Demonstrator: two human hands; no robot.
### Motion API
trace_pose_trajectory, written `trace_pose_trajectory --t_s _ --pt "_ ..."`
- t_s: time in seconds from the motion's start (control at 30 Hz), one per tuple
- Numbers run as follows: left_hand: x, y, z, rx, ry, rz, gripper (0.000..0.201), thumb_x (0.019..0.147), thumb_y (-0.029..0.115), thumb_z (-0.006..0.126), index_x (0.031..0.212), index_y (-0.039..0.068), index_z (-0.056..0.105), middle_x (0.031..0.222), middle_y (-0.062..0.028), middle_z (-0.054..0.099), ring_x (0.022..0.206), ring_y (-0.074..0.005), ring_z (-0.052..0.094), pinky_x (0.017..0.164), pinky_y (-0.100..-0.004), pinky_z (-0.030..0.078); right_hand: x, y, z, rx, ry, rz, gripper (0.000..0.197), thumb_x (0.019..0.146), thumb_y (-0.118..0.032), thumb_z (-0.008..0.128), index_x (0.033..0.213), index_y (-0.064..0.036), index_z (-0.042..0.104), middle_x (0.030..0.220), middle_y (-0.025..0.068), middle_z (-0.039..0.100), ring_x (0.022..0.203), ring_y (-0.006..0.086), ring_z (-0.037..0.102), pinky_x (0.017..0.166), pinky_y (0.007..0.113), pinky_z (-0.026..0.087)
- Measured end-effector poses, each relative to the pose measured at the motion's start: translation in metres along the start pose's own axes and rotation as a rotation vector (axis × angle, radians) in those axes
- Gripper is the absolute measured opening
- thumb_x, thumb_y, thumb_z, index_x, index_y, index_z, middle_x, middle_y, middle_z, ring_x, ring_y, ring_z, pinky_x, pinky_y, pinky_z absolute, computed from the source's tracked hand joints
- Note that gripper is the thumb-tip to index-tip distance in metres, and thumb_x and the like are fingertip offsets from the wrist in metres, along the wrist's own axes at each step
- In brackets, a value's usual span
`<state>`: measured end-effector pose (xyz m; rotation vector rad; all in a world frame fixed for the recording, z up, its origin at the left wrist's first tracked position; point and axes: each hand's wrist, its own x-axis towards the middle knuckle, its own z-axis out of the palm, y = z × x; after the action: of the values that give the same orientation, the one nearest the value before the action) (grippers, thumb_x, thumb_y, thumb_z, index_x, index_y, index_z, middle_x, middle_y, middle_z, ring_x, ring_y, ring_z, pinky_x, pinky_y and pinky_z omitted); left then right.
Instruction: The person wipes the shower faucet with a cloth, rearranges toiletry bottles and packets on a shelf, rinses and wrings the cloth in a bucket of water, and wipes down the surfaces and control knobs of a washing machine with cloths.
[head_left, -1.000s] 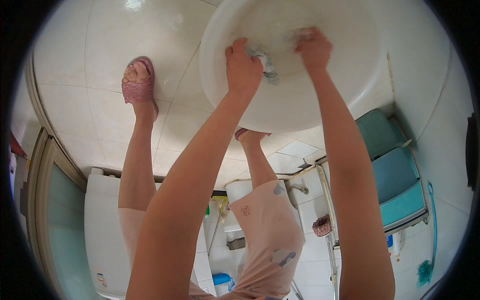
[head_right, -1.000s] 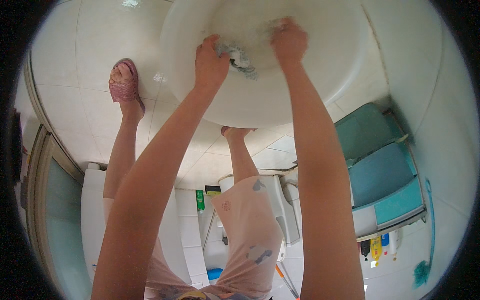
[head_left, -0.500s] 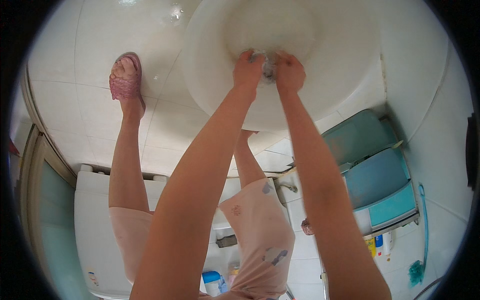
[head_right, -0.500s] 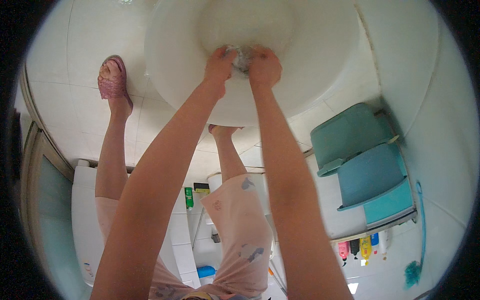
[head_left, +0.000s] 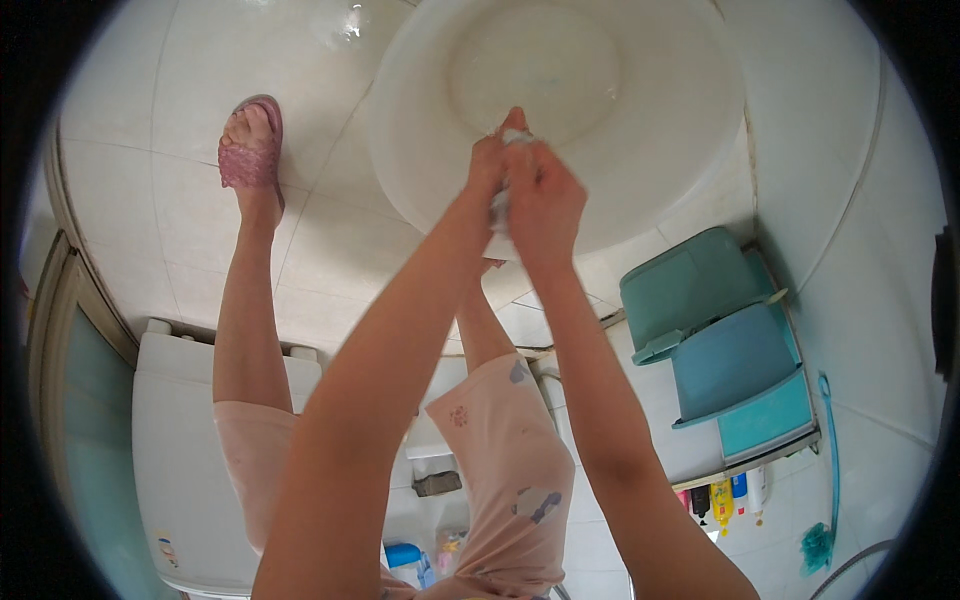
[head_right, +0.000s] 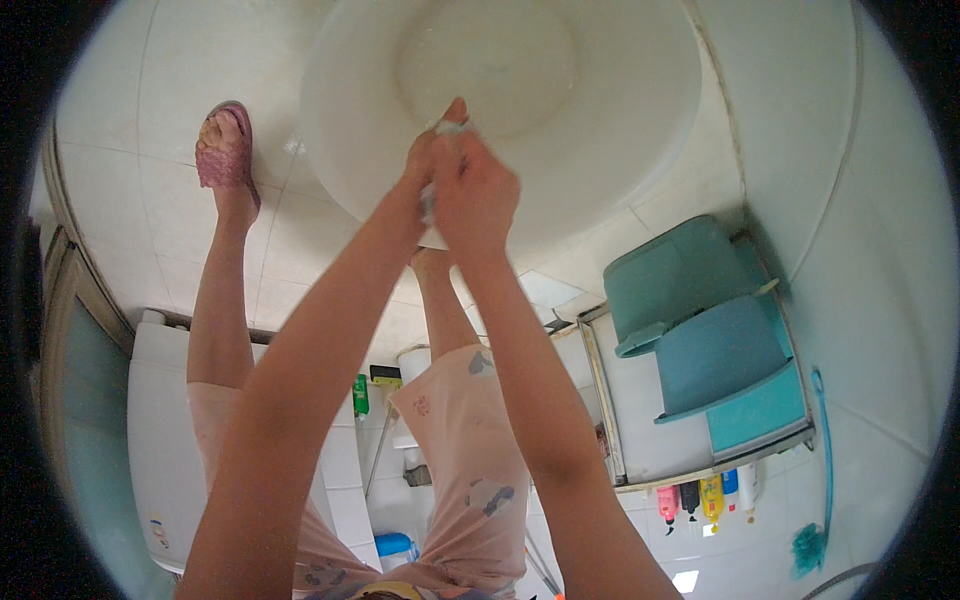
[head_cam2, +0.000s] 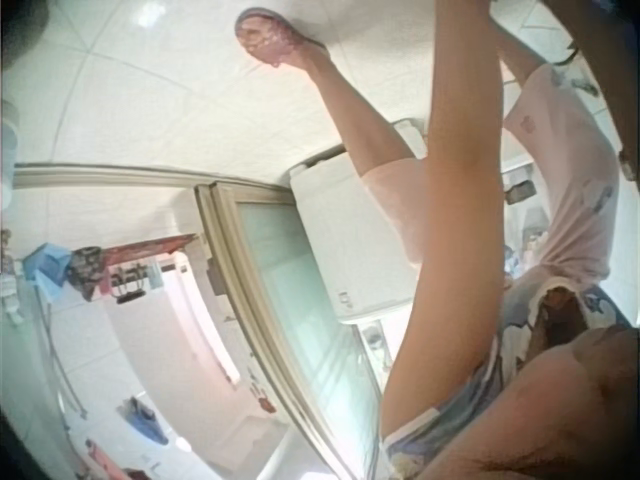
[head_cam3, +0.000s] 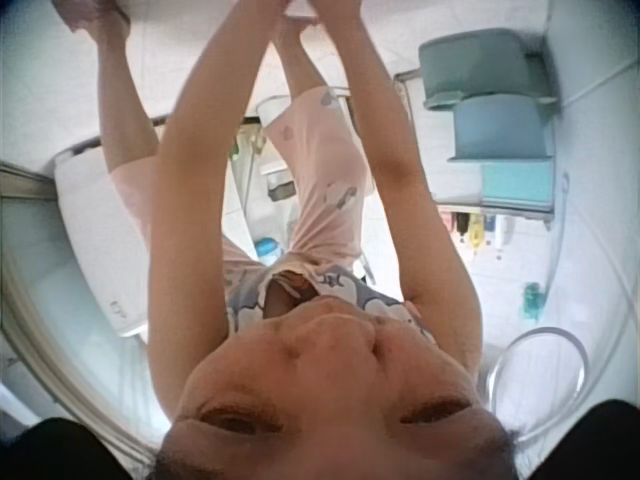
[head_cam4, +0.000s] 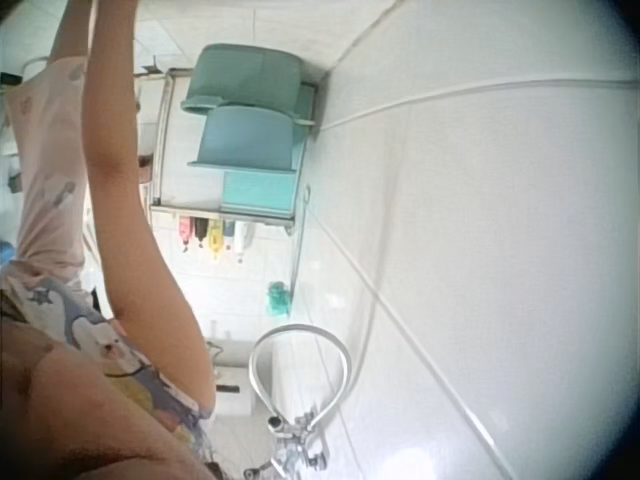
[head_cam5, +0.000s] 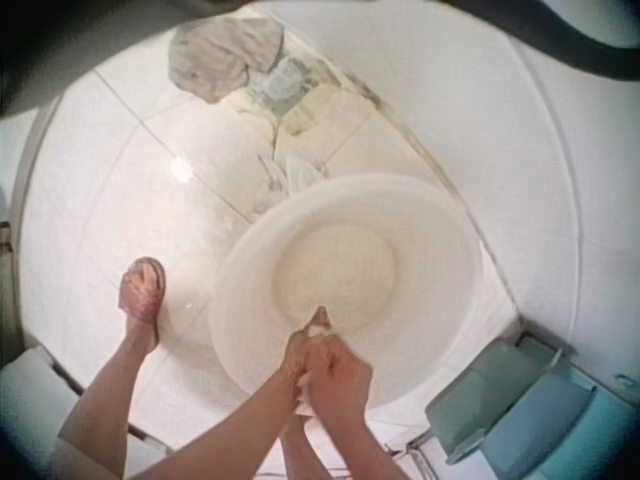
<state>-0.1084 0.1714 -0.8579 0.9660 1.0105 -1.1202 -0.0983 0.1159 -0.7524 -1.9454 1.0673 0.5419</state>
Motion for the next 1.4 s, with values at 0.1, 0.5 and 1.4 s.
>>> trace_pose_trajectory --t_s 0.1,0.5,1.4 --pt "-0.023 0.005 0.022 0.078 0.053 -0.003 0.035 0.091 0.037 0.056 0.089 0.002 0.063 0.069 -0.0051 0.056 0.058 -0.0126 0.046 0.051 -0.0305 0.039 0.043 0.028 -0.013 -0.245 0.091 0.073 0.034 0.089 -0.034 0.058 0.071 -0.0053 0.062 0.063 0.0148 0.059 0.059 0.0343 0.058 0.056 0.041 0.045" --pt "0.007 0.025 0.006 0.608 0.395 0.471 0.039 0.091 0.026 0.057 0.126 0.01 0.055 0.106 -0.0075 0.056 0.1 -0.0226 0.057 0.088 -0.0326 0.044 0.096 0.118 0.008 -0.515 -0.028 -0.264 0.038 0.086 -0.019 0.062 0.118 -0.0011 0.052 0.117 0.0216 0.054 0.108 0.0397 0.051 0.094 0.045 0.043" --pt "-0.312 0.073 0.11 1.289 -0.055 0.648 0.051 0.095 0.026 0.042 0.142 0.006 0.035 0.154 -0.0181 0.013 0.143 -0.0399 0.008 0.106 -0.0641 0.015 -0.133 -0.091 -0.146 1.446 0.13 0.421 0.045 0.098 -0.029 0.047 0.131 0.0018 0.044 0.121 0.0125 0.052 0.102 0.02 0.055 0.088 0.033 0.048"
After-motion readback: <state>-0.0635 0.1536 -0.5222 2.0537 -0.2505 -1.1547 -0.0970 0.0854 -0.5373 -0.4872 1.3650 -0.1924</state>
